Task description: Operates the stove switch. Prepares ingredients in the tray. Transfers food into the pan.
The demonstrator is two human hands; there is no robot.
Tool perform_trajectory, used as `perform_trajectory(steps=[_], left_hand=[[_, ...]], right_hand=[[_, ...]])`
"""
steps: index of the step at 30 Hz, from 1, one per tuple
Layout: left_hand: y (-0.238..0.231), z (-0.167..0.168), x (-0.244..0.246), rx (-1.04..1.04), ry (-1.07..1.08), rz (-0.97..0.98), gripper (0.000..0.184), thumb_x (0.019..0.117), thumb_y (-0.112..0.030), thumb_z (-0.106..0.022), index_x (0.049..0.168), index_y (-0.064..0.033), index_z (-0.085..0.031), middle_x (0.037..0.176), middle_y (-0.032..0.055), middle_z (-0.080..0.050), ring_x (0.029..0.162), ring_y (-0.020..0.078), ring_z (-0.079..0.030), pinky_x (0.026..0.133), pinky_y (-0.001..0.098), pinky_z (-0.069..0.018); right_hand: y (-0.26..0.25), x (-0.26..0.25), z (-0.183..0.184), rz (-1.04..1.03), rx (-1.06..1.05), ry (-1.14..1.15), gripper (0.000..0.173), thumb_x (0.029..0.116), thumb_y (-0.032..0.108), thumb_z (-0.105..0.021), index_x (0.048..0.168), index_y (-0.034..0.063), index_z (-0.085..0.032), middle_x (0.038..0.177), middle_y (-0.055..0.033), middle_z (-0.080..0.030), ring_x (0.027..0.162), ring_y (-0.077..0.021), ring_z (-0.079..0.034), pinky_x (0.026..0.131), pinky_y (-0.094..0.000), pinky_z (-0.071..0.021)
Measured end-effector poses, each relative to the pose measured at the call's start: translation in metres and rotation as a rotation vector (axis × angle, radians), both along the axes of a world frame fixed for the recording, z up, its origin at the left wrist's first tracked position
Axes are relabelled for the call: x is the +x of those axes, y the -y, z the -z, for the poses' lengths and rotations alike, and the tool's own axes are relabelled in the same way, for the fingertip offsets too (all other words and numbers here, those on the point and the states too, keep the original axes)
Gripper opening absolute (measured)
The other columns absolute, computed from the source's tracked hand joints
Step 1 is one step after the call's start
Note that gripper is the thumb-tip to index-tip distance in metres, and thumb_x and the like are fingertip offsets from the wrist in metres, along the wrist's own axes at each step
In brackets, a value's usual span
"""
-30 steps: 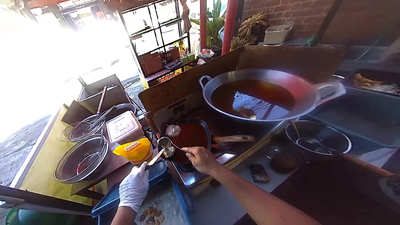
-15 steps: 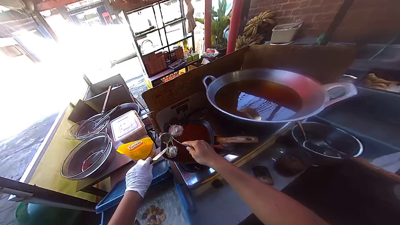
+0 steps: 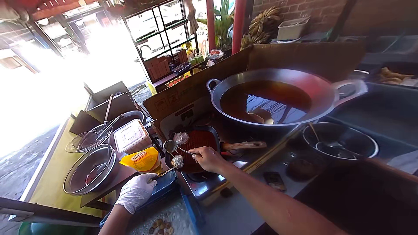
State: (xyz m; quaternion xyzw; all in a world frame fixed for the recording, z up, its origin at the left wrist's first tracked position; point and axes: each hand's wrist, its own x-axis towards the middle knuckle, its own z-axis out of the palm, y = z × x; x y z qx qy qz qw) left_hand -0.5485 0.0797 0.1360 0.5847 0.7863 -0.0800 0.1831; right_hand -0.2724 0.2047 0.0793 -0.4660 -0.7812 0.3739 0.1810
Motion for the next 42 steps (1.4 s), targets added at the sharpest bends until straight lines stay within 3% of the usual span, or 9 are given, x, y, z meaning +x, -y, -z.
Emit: perform_trajectory(steps=[15, 17, 20, 24, 28, 33, 37, 40, 42], left_hand=[[-0.035, 0.006, -0.021, -0.089, 0.089, 0.001, 0.029, 0.0992, -0.04, -0.057, 0.121, -0.0317, -0.075, 0.112, -0.0022, -0.075, 0.107, 0.0165, -0.07, 0.095, 0.0527, -0.0536], [-0.034, 0.006, -0.028, -0.093, 0.216, -0.038, 0.025, 0.1009, -0.034, -0.059, 0.115, -0.0242, -0.077, 0.099, -0.001, -0.075, 0.089, 0.0133, -0.069, 0.084, 0.0435, -0.055], [-0.031, 0.0, -0.032, -0.144, 0.462, -0.183, 0.024, 0.1066, -0.027, -0.056, 0.11, -0.0113, -0.074, 0.08, 0.0008, -0.069, 0.057, 0.0082, -0.057, 0.052, 0.0254, -0.0464], [-0.025, 0.0, -0.043, -0.163, 0.707, -0.315, 0.03, 0.1095, -0.029, -0.049, 0.118, -0.0103, -0.071, 0.083, 0.003, -0.07, 0.053, 0.0095, -0.055, 0.047, 0.0232, -0.0442], [-0.011, 0.014, -0.051, -0.085, 0.853, -0.311, 0.036, 0.1111, -0.031, -0.043, 0.122, -0.0113, -0.071, 0.086, 0.003, -0.071, 0.053, 0.0089, -0.056, 0.048, 0.0224, -0.046], [0.059, 0.028, -0.054, 0.062, 1.131, -0.357, 0.038, 0.1103, -0.029, -0.041, 0.127, -0.0087, -0.068, 0.084, 0.0054, -0.068, 0.053, 0.0076, -0.052, 0.048, 0.0206, -0.0433], [0.147, 0.051, -0.075, 0.044, 1.136, -0.416, 0.038, 0.1012, -0.034, -0.053, 0.125, -0.0121, -0.073, 0.084, 0.0025, -0.069, 0.057, 0.0085, -0.054, 0.051, 0.0235, -0.0457], [0.21, 0.085, -0.092, -0.071, 0.997, -0.565, 0.029, 0.1014, -0.03, -0.061, 0.118, -0.0118, -0.075, 0.077, 0.0014, -0.07, 0.053, 0.0094, -0.055, 0.05, 0.0269, -0.0475], [0.242, 0.105, -0.096, -0.142, 0.897, -0.624, 0.026, 0.1014, -0.028, -0.064, 0.117, -0.0119, -0.076, 0.076, -0.0004, -0.071, 0.055, 0.0091, -0.056, 0.054, 0.0283, -0.049]], right_hand=[[0.005, 0.017, -0.008, 0.0, -0.054, -0.028, 0.031, 0.1072, 0.023, -0.052, 0.131, 0.0259, -0.071, 0.098, -0.0001, -0.075, 0.083, -0.0132, -0.07, 0.082, -0.0407, -0.0588], [0.007, 0.019, -0.007, 0.0, -0.033, -0.048, 0.03, 0.1072, 0.023, -0.052, 0.13, 0.0262, -0.071, 0.094, 0.0003, -0.074, 0.081, -0.0128, -0.07, 0.081, -0.0401, -0.0587], [0.011, 0.018, 0.0, 0.001, 0.041, -0.101, 0.032, 0.1078, 0.024, -0.051, 0.132, 0.0276, -0.07, 0.092, 0.0017, -0.073, 0.078, -0.0109, -0.068, 0.078, -0.0376, -0.0583], [0.014, 0.016, 0.008, -0.012, 0.046, 0.063, 0.033, 0.1077, 0.026, -0.049, 0.133, 0.0294, -0.069, 0.106, 0.0014, -0.075, 0.096, -0.0142, -0.071, 0.089, -0.0446, -0.0577], [0.022, 0.013, 0.016, 0.054, 0.031, -0.111, 0.03, 0.1077, 0.024, -0.052, 0.13, 0.0246, -0.071, 0.092, -0.0005, -0.073, 0.076, -0.013, -0.068, 0.076, -0.0401, -0.0584], [0.061, 0.008, 0.009, 0.062, -0.074, -0.495, 0.029, 0.1072, 0.017, -0.054, 0.13, 0.0157, -0.071, 0.075, -0.003, -0.064, 0.055, -0.013, -0.053, 0.051, -0.0289, -0.047], [0.103, 0.008, 0.007, -0.113, -0.06, -0.344, 0.03, 0.1046, 0.025, -0.055, 0.13, 0.0244, -0.071, 0.1, 0.0055, -0.074, 0.078, -0.0069, -0.067, 0.073, -0.0303, -0.0601], [0.141, 0.005, 0.027, -0.351, 0.076, -0.004, 0.035, 0.1067, 0.029, -0.048, 0.136, 0.0277, -0.068, 0.111, 0.0004, -0.075, 0.097, -0.013, -0.072, 0.089, -0.0409, -0.06], [0.166, -0.005, 0.045, -0.508, 0.229, 0.211, 0.036, 0.1056, 0.024, -0.047, 0.135, 0.0269, -0.068, 0.099, -0.0073, -0.073, 0.088, -0.0256, -0.073, 0.074, -0.0507, -0.0601]])
